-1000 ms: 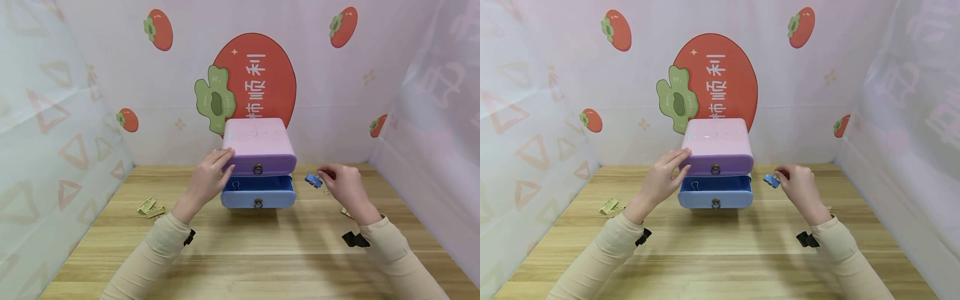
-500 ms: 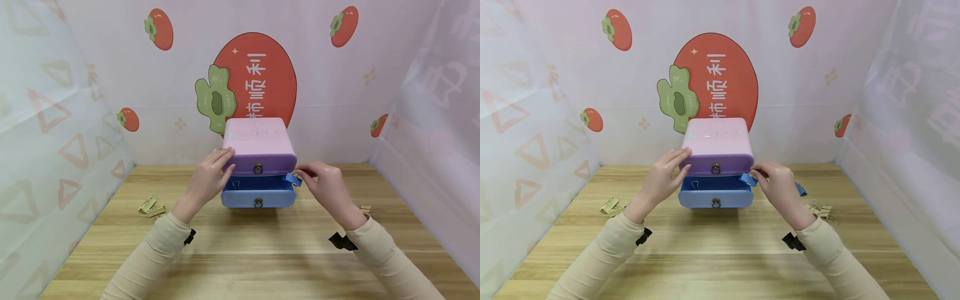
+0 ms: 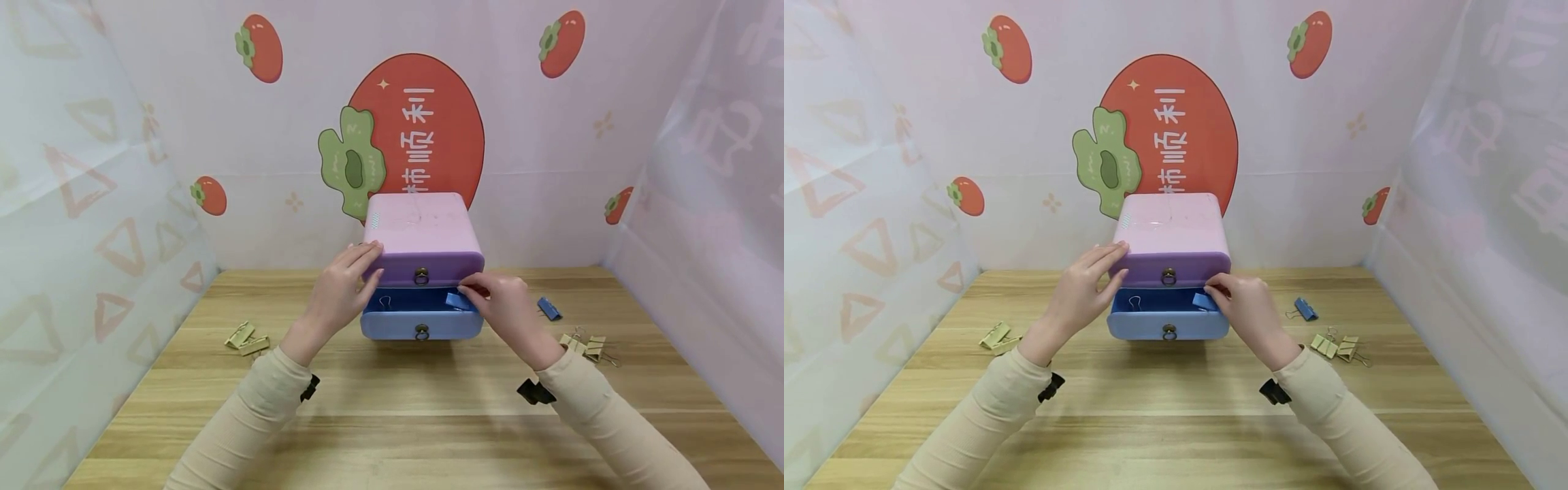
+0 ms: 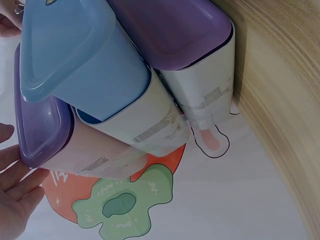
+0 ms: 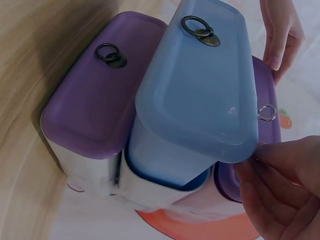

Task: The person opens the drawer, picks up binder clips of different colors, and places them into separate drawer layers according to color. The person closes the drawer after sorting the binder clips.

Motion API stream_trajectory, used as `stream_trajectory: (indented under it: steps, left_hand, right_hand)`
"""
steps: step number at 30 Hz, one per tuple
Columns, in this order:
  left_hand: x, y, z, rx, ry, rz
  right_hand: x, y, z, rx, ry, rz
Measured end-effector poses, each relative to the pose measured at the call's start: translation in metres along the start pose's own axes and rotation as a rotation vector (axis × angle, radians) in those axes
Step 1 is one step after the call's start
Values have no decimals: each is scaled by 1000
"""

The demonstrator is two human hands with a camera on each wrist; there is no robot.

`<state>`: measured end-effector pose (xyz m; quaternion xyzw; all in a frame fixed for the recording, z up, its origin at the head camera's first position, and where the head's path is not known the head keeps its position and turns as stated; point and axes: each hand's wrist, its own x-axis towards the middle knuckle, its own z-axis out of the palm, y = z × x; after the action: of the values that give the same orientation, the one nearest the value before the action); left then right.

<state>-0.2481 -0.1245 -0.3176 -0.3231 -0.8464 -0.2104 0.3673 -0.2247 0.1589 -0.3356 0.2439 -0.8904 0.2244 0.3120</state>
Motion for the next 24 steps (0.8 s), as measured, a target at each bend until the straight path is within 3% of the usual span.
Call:
stream_trajectory:
  steps: [6, 13, 19, 24]
  left_hand:
    - [0, 0, 1, -1, 1, 6]
    - [1, 0, 1, -8, -4, 7]
    - [0, 0, 1, -8, -3, 10]
    - [-1, -1, 2, -10, 7, 7]
  right_hand:
    - [1, -2, 3, -48, -22, 53]
    - [1, -1, 8, -18, -85, 119]
    - [0, 2, 11, 31, -79, 102]
    - [-3, 7, 8, 49, -17, 74]
